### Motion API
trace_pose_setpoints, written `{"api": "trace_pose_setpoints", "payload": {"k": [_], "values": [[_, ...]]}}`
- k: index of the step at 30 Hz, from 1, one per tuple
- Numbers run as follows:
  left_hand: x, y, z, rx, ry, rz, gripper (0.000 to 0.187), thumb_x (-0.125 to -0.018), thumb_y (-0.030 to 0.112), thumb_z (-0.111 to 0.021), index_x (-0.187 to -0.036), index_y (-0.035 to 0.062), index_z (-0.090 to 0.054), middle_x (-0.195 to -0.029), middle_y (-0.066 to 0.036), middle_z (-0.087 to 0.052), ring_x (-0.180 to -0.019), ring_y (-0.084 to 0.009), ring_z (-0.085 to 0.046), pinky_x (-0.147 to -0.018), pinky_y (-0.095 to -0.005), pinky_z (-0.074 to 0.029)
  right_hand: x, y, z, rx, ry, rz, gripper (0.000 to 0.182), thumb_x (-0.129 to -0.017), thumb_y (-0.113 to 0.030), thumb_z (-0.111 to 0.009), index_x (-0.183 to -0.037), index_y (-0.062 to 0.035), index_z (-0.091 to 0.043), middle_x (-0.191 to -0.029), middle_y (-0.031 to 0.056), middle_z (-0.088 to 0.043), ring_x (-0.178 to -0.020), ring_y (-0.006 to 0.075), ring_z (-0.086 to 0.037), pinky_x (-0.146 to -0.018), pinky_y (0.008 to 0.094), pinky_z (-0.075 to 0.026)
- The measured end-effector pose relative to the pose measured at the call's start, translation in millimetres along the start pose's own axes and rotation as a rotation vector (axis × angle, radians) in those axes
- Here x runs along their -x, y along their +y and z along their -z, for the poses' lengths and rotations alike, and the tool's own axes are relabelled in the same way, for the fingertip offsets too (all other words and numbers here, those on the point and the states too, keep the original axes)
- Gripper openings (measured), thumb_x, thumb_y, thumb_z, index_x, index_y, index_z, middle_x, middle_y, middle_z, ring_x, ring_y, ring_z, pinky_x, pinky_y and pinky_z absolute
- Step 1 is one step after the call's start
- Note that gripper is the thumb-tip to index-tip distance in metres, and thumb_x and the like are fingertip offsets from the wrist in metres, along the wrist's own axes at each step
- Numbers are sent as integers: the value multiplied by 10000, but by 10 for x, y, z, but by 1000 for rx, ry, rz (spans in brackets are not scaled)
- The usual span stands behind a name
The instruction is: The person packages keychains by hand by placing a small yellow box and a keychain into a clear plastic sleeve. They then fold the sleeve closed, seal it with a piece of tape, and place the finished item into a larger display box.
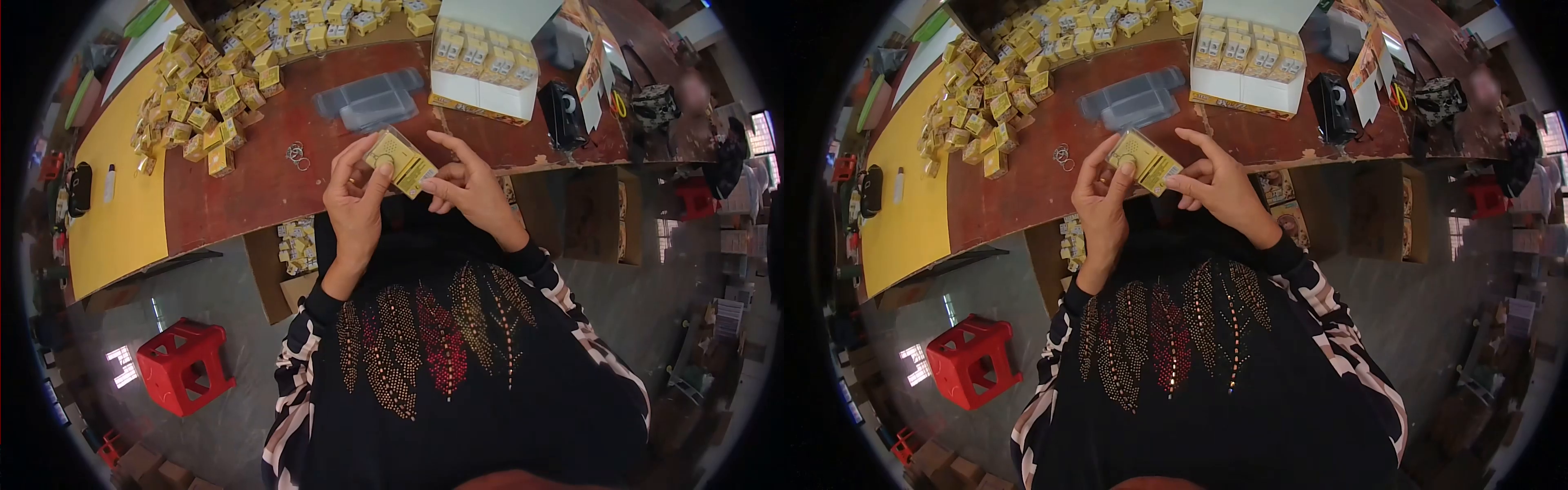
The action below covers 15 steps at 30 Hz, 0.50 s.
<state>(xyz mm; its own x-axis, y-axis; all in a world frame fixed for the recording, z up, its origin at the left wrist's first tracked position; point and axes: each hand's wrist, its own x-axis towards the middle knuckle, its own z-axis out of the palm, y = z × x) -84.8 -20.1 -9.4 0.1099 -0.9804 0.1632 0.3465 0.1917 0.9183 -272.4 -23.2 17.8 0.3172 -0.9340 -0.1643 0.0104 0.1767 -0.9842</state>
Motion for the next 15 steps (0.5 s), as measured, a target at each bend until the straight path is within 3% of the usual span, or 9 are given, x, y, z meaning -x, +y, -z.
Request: {"api": "trace_pose_setpoints", "payload": {"k": [2,3,5,6,9,10,12,13,15], "values": [[-9,1,22,28,-8,39,401,-944,38,-646,-1332,8,-547,-1136,-96,-649,-970,-135,-654,-747,-257,-584,-33,74,4,302,179,85,595,-869,-102,-742,-1401,-87,-478,-1050,154,-672,-866,193,-687,-742,295,-546],[-15,3,27,56,-16,80,403,-946,39,-643,-1335,10,-543,-1145,-93,-642,-982,-144,-656,-760,-266,-592,-51,84,20,304,176,88,595,-869,-102,-742,-1401,-87,-478,-1050,154,-672,-866,193,-687,-742,295,-546],[-26,30,-7,128,1,185,402,-950,45,-635,-1340,17,-540,-1147,-91,-645,-989,-150,-659,-774,-278,-598,-84,92,78,553,148,733,415,-805,-107,-784,-1196,-103,-644,-1277,152,-603,-1124,287,-621,-941,385,-502],[-28,38,-21,200,15,294,401,-955,51,-627,-1345,24,-537,-1149,-88,-649,-996,-157,-663,-788,-289,-604,-109,91,120,553,144,735,415,-805,-107,-784,-1196,-103,-644,-1277,152,-603,-1124,287,-621,-941,385,-502],[-45,-9,30,297,-34,434,399,-970,76,-605,-1360,41,-526,-1163,-94,-649,-1009,-181,-673,-795,-330,-613,-147,30,186,626,-118,802,174,-772,-114,-784,-941,-122,-742,-1373,97,-556,-1323,329,-470,-1078,445,-399],[-53,3,30,350,-45,529,401,-972,80,-602,-1363,46,-523,-1161,-94,-649,-1010,-187,-675,-793,-342,-614,-174,30,216,628,-118,806,174,-772,-114,-784,-941,-122,-742,-1373,97,-556,-1323,329,-470,-1078,445,-399],[-65,-10,39,357,-54,553,402,-974,83,-599,-1366,47,-520,-1157,-92,-648,-1014,-195,-675,-791,-357,-615,-248,35,300,691,-205,821,418,-738,-140,-824,-1141,-132,-715,-1458,121,-477,-1371,350,-419,-1134,466,-341],[-71,-10,41,362,-63,581,403,-975,85,-596,-1369,48,-518,-1152,-90,-647,-1019,-202,-675,-790,-373,-616,-247,22,310,692,-206,826,418,-738,-140,-824,-1141,-132,-715,-1458,121,-477,-1371,350,-419,-1134,466,-341],[-75,17,40,371,-58,533,404,-969,71,-604,-1363,45,-523,-1150,-84,-649,-1020,-196,-671,-807,-362,-607,-242,-9,330,781,-130,596,789,-698,-230,-858,-1411,-149,-530,-1503,126,-426,-1408,354,-374,-1161,472,-308]]}}
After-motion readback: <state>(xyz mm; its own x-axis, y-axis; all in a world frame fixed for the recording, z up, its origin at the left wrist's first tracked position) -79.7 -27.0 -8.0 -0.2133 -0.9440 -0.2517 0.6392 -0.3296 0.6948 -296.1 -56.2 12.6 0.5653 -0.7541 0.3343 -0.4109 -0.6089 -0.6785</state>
